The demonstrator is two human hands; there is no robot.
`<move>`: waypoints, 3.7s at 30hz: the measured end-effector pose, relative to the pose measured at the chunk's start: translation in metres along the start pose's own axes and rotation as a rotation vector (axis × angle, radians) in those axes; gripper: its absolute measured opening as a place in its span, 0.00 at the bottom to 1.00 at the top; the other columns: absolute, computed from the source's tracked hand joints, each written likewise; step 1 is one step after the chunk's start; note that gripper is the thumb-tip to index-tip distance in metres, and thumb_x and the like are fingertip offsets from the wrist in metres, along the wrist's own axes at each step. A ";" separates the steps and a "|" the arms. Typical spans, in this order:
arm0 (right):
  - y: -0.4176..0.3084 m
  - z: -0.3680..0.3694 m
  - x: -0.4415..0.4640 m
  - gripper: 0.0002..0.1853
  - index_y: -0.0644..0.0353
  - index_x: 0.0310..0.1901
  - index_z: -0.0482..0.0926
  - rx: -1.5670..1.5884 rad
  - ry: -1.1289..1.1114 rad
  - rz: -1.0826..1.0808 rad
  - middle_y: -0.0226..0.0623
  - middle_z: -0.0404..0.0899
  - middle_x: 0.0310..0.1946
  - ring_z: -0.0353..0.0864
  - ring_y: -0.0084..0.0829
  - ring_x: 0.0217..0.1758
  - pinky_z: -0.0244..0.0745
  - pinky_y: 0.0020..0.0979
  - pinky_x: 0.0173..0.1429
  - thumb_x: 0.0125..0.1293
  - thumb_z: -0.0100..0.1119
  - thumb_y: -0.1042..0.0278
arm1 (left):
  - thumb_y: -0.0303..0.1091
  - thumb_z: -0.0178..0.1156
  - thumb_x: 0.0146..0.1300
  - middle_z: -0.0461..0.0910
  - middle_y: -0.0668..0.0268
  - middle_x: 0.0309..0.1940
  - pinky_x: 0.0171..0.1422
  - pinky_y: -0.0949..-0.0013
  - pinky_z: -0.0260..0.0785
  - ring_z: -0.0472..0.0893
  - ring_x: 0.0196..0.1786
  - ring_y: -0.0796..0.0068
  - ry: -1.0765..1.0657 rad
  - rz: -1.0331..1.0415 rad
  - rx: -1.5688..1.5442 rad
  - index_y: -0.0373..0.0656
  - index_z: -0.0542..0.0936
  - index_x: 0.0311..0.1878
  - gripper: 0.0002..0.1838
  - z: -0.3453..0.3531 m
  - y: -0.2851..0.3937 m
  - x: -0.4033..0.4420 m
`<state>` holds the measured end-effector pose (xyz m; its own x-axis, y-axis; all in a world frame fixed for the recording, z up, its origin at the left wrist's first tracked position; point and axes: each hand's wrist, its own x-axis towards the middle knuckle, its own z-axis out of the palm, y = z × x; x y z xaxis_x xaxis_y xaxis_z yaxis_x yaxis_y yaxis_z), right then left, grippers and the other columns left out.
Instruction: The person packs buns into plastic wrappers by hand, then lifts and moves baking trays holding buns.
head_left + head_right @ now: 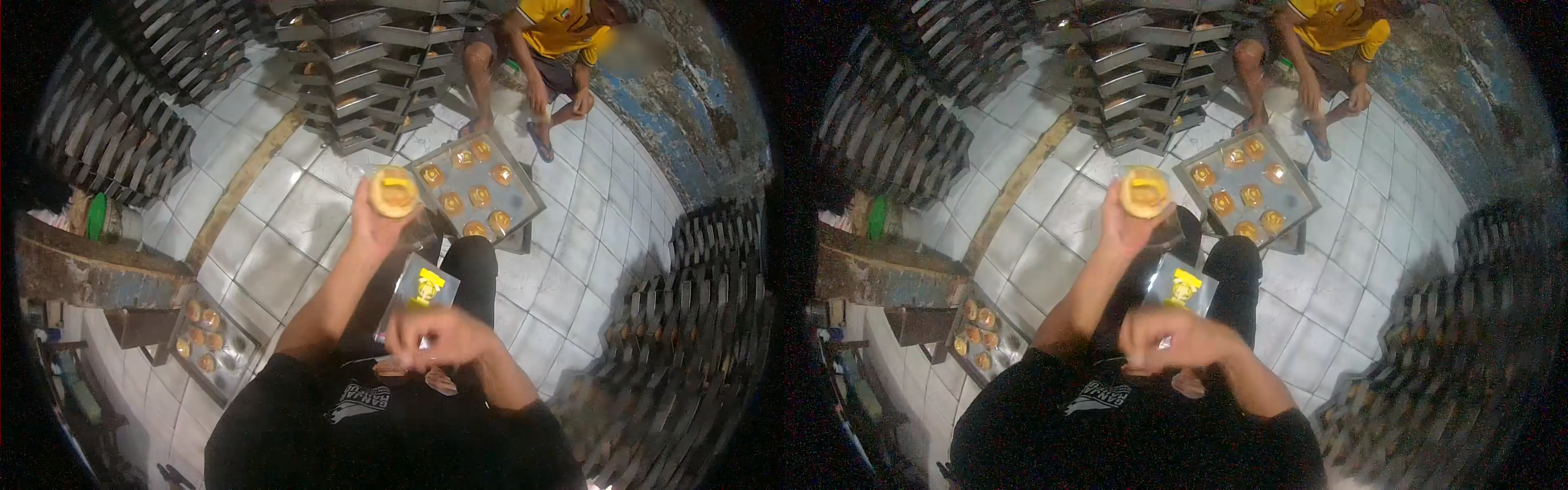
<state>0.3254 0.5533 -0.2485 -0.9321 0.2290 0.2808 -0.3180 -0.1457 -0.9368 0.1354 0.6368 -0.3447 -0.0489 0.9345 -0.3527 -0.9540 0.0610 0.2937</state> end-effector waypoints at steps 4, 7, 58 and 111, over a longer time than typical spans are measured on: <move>0.025 -0.038 0.017 0.09 0.61 0.34 0.75 -0.513 0.833 0.159 0.32 0.80 0.36 0.76 0.26 0.36 0.73 0.27 0.42 0.66 0.67 0.71 | 0.63 0.36 0.78 0.79 0.53 0.59 0.68 0.42 0.72 0.80 0.59 0.54 0.076 -0.067 -0.056 0.42 0.74 0.64 0.34 -0.007 -0.016 -0.007; 0.038 -0.037 0.013 0.10 0.60 0.31 0.73 -0.625 0.690 0.238 0.34 0.79 0.34 0.76 0.20 0.39 0.72 0.27 0.40 0.67 0.66 0.74 | 0.63 0.36 0.78 0.80 0.54 0.56 0.64 0.45 0.74 0.81 0.56 0.54 -0.043 -0.152 0.002 0.42 0.76 0.61 0.34 -0.031 -0.033 0.011; 0.082 -0.148 -0.170 0.33 0.64 0.69 0.65 -1.316 1.453 0.439 0.57 0.78 0.57 0.79 0.54 0.60 0.74 0.43 0.65 0.65 0.69 0.68 | 0.24 0.64 0.65 0.74 0.54 0.66 0.69 0.62 0.69 0.76 0.66 0.59 -0.307 0.457 1.596 0.38 0.73 0.67 0.26 -0.028 -0.036 -0.071; 0.415 -0.437 -0.266 0.32 0.57 0.56 0.81 -0.847 1.151 0.906 0.54 0.85 0.48 0.85 0.53 0.52 0.79 0.48 0.59 0.55 0.75 0.45 | 0.40 0.56 0.76 0.84 0.57 0.33 0.33 0.72 0.77 0.82 0.28 0.72 0.442 0.202 1.389 0.31 0.76 0.58 0.20 -0.030 -0.042 0.004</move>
<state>0.5176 0.8520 -0.8031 -0.0269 0.9537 -0.2994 0.7400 -0.1824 -0.6474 0.1666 0.6277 -0.3850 -0.4717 0.8028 -0.3647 0.1108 0.4643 0.8787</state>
